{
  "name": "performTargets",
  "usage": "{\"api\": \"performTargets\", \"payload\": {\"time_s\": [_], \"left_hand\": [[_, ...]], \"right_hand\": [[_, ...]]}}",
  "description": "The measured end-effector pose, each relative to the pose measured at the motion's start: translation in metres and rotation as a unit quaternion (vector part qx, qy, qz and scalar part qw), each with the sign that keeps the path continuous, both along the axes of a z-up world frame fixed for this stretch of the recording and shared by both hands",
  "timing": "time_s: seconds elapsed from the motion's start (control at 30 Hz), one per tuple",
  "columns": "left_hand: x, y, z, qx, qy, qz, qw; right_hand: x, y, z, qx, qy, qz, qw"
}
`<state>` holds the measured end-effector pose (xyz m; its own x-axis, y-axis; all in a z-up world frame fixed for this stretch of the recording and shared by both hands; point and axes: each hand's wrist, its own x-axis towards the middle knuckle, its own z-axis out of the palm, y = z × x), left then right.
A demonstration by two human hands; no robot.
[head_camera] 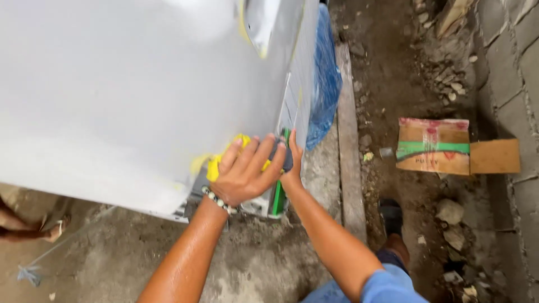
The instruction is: The person sands the surface of a white car door using a green sanding block and a yellow cloth. They work on the lower section of the door, moving the block back and forth to smooth the surface.
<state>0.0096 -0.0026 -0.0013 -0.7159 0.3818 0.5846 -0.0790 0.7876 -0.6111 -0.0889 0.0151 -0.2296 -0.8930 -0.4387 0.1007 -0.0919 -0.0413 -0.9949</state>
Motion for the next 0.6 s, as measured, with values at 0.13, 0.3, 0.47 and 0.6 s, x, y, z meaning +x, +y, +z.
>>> {"api": "performTargets", "payload": {"time_s": [0.13,0.3,0.47,0.6], "left_hand": [[-0.007,-0.004,0.007,-0.015,0.009,0.015,1.000],[-0.003,0.005,-0.004,-0.041,-0.003,0.052,0.998],[-0.054,0.021,0.006,-0.088,-0.078,0.280,0.953],[-0.109,-0.005,-0.001,-0.069,-0.197,0.320,0.924]], "right_hand": [[0.033,0.016,0.041,-0.078,-0.084,0.012,0.993],[0.002,0.002,0.028,-0.045,0.069,-0.024,0.996],[0.014,0.003,0.011,0.015,-0.006,0.004,1.000],[0.055,0.028,0.000,-0.002,0.042,0.041,0.998]]}}
